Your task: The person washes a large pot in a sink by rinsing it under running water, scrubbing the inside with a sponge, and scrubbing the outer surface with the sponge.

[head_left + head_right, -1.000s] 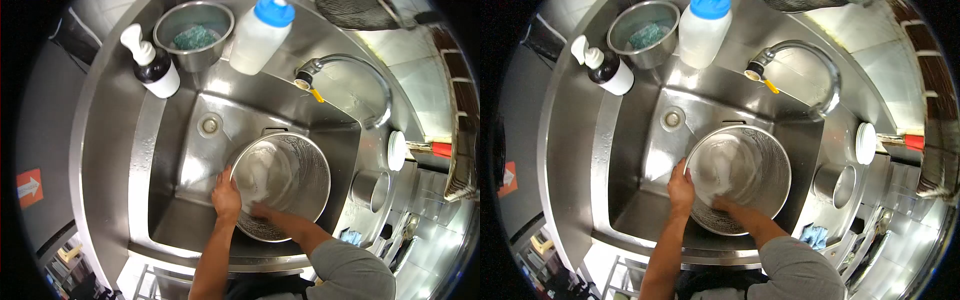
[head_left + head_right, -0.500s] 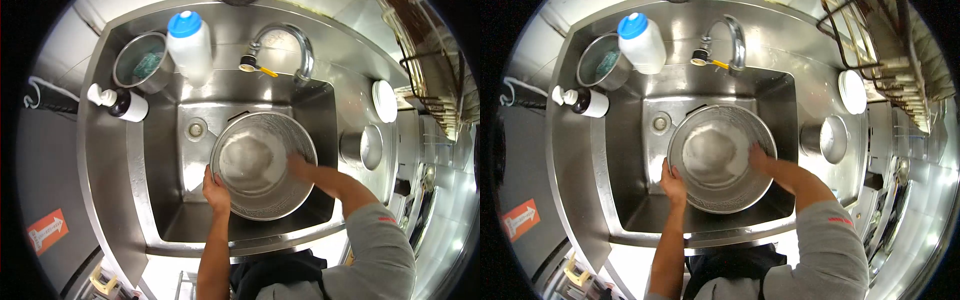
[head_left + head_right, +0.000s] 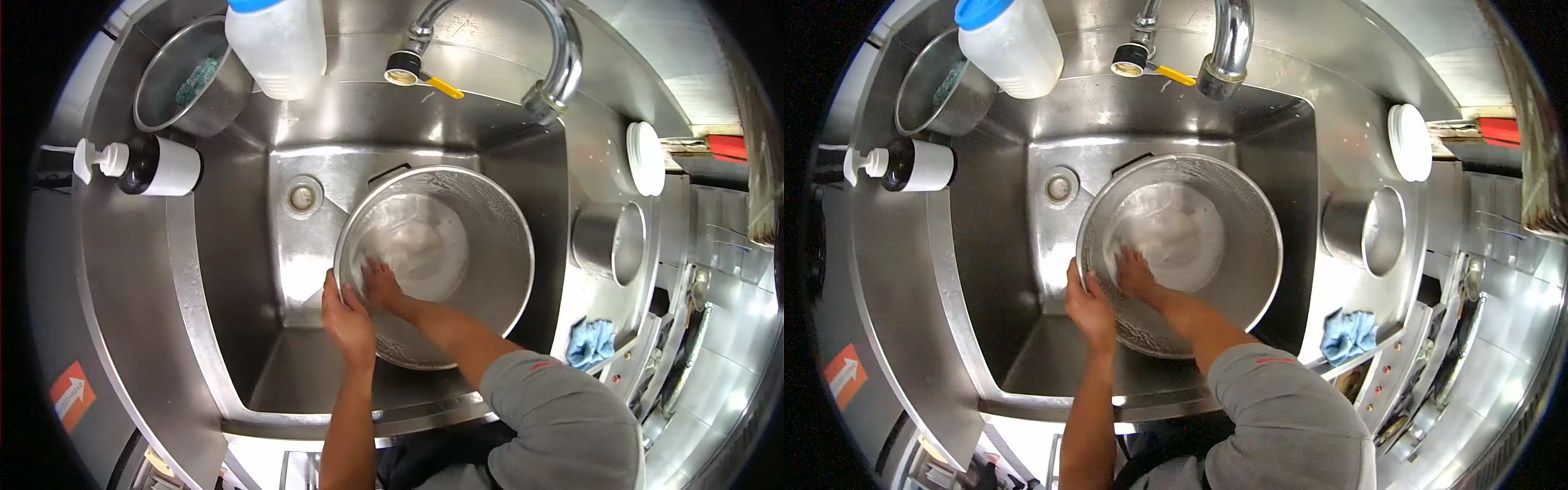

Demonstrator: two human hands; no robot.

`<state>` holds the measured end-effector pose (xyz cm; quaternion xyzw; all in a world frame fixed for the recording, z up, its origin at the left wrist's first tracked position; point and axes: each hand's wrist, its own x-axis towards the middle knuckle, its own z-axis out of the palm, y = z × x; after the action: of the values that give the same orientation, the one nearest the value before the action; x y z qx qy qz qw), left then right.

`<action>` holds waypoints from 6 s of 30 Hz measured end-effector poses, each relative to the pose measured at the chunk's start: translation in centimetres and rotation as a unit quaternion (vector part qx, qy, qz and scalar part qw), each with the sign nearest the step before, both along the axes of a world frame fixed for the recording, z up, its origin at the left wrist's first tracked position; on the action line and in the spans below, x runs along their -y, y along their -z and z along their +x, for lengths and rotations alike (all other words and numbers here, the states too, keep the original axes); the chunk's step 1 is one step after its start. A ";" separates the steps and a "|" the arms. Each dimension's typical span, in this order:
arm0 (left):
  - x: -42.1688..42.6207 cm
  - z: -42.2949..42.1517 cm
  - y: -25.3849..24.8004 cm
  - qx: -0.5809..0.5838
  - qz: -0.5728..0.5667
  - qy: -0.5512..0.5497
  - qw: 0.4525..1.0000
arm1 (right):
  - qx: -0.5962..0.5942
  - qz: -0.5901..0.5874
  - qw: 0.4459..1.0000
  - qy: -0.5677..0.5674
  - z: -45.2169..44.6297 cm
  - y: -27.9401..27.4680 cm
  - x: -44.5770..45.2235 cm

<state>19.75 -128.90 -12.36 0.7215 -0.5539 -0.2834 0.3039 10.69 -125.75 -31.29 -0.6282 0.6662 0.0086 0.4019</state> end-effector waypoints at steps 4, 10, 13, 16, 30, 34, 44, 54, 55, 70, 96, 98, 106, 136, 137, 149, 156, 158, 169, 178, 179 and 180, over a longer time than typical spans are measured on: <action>-0.1 0.1 -0.6 -0.065 0.071 -0.013 0.995 | -0.121 0.194 0.963 -0.143 -12.6 -2.9 -4.4; 0.7 -0.1 -0.1 -0.044 0.028 0.028 0.998 | -0.416 0.035 0.837 -0.352 -23.7 -5.3 -3.9; 1.9 0.1 0.1 -0.049 0.012 0.045 0.998 | -0.129 0.330 0.891 -0.284 -16.4 -10.6 -8.3; 5.5 0.6 1.2 -0.020 0.035 0.122 0.992 | 0.172 0.258 0.939 -0.146 -12.9 -14.9 -9.3; 3.0 3.5 -1.7 0.041 0.173 0.056 0.982 | 0.157 0.239 0.951 -0.115 -7.7 -26.7 -9.0; 0.2 3.3 -2.4 0.036 0.211 0.003 0.977 | 0.063 0.273 0.917 -0.283 -13.8 -23.3 -7.5; 1.1 2.8 -1.5 0.103 0.192 0.030 0.976 | -0.198 -0.272 0.890 -0.306 -9.2 -0.3 10.5; 0.8 3.1 -1.2 0.104 0.165 0.031 0.980 | 0.056 0.027 0.952 -0.300 -4.4 1.4 -8.1; 1.0 3.1 -1.3 0.106 0.180 0.036 0.977 | 0.054 0.114 0.914 -0.387 -8.1 0.4 -8.8; 4.0 1.5 0.8 0.075 0.119 0.158 0.977 | 0.138 0.329 0.928 -0.104 -10.6 -14.8 -8.9; 0.9 1.7 -0.6 0.043 0.175 0.044 0.983 | -0.437 0.009 0.824 -0.361 -25.2 5.4 -1.6; 1.4 1.8 -0.9 0.054 0.178 0.037 0.982 | -0.532 0.043 0.817 -0.218 -16.9 3.0 -6.2; 2.3 1.3 -1.2 0.054 0.201 0.068 0.976 | 0.174 0.344 0.917 -0.099 -4.1 1.0 -7.9; 3.4 2.9 -1.6 0.030 0.149 0.076 0.985 | -0.199 0.215 0.881 -0.372 -14.5 -25.1 -5.0; 4.8 3.4 -1.2 0.056 0.164 0.113 0.978 | -0.038 0.271 0.929 -0.248 -11.7 -24.8 -6.2; 5.9 7.2 -2.2 0.204 0.111 0.092 0.968 | -0.334 0.214 0.707 -0.585 -12.9 -17.2 3.5; 4.9 6.6 -2.3 0.147 0.192 0.053 0.969 | -0.249 -0.179 0.889 -0.341 -8.2 -1.6 11.6; 4.9 6.6 -2.4 0.148 0.213 0.055 0.964 | -0.168 -0.138 0.975 -0.047 -3.5 3.3 8.4; 4.5 6.4 -2.5 0.115 0.184 0.041 0.975 | 0.018 -0.025 0.824 -0.566 -5.1 5.5 -7.8; 4.0 6.6 -1.9 0.097 0.172 0.096 0.976 | -0.458 0.001 0.750 -0.477 -15.9 -18.6 0.8; 4.1 6.5 -2.0 0.086 0.180 0.096 0.975 | -0.364 0.181 0.873 -0.269 -14.6 -18.3 -2.2; 4.2 6.4 -1.8 0.082 0.176 0.093 0.977 | -0.249 0.236 0.891 -0.298 -12.4 -20.2 -3.7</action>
<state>26.13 -133.13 -10.58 0.7299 -0.5829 -0.3434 0.0983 -1.75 -122.09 -11.10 -0.6608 0.5046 0.4413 0.3376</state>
